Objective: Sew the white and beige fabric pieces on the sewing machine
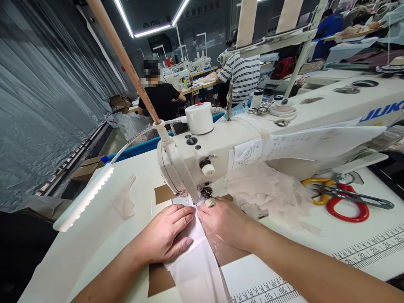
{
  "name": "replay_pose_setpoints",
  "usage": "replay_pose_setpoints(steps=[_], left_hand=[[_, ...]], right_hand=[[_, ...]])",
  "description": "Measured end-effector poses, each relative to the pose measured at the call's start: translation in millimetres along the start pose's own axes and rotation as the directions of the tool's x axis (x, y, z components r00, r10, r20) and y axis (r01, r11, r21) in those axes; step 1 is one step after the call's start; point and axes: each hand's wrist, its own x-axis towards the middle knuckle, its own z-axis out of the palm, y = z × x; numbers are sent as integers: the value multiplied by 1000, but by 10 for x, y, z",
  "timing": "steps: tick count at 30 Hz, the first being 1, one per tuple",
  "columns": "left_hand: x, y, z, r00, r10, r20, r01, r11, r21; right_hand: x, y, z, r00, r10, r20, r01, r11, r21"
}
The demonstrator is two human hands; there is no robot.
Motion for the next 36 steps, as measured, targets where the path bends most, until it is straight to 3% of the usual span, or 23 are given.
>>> replay_pose_setpoints(steps=[5, 12, 23, 31, 36], left_hand=[[-20, 35, 13, 999, -16, -31, 16, 1000, -4], [-47, -3, 63, 996, 9, -90, -5, 999, 44], [-43, 24, 19, 998, 13, -66, -11, 1000, 26], [-59, 15, 55, 997, -1, -74, 1, 1000, 4], [-48, 36, 42, 999, -15, -39, 15, 1000, 13]], right_hand=[[-17, -52, -5, 1000, 14, 5, -14, 1000, 16], [-49, 10, 158, 995, -24, -97, 23, 1000, -11], [14, -66, -40, 1000, -23, -6, 23, 999, -45], [-43, -19, 86, 1000, -17, -23, 16, 999, -52], [-29, -40, 42, 1000, 2, -1, -3, 999, -45]])
